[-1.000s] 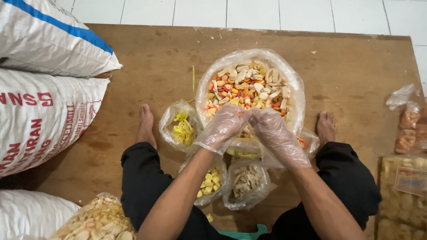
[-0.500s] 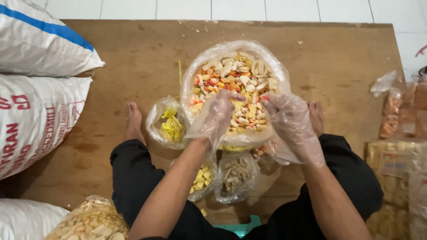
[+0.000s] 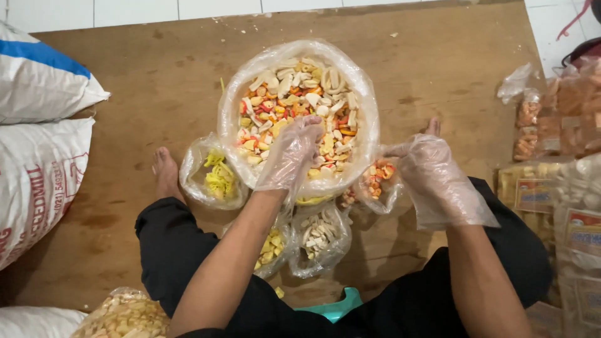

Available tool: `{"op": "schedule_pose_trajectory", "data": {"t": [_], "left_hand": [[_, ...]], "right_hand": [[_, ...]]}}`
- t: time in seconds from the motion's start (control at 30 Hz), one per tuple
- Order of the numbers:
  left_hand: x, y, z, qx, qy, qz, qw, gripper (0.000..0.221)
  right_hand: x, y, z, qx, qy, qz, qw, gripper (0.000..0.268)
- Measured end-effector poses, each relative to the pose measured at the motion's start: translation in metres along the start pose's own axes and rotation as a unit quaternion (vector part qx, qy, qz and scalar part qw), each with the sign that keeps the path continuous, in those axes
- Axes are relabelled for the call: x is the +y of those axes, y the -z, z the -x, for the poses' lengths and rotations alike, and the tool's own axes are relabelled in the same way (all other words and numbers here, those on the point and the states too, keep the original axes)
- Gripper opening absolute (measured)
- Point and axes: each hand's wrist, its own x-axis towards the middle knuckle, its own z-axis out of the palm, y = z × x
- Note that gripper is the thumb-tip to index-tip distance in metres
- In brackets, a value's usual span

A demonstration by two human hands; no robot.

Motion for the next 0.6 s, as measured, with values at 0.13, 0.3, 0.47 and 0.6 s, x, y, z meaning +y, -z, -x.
{"op": "schedule_pose_trajectory", "data": {"t": [0.13, 0.3, 0.47, 0.6], "left_hand": [[0.012, -0.003, 0.019, -0.023, -0.027, 0.063, 0.997, 0.043], [0.009, -0.004, 0.022, -0.069, -0.060, 0.089, 0.992, 0.044], [0.004, -0.008, 0.019, -0.093, -0.067, 0.055, 0.992, 0.037], [-0.003, -0.009, 0.011, -0.120, -0.061, 0.056, 0.989, 0.039]], "right_hand": [[0.005, 0.001, 0.002, -0.006, 0.014, 0.024, 1.000, 0.030], [0.012, 0.005, 0.006, -0.009, 0.020, 0.051, 0.998, 0.037], [0.012, 0.008, 0.004, -0.016, 0.045, 0.086, 0.995, 0.046], [-0.016, -0.001, 0.001, -0.009, 0.041, 0.007, 0.999, 0.049]]}}
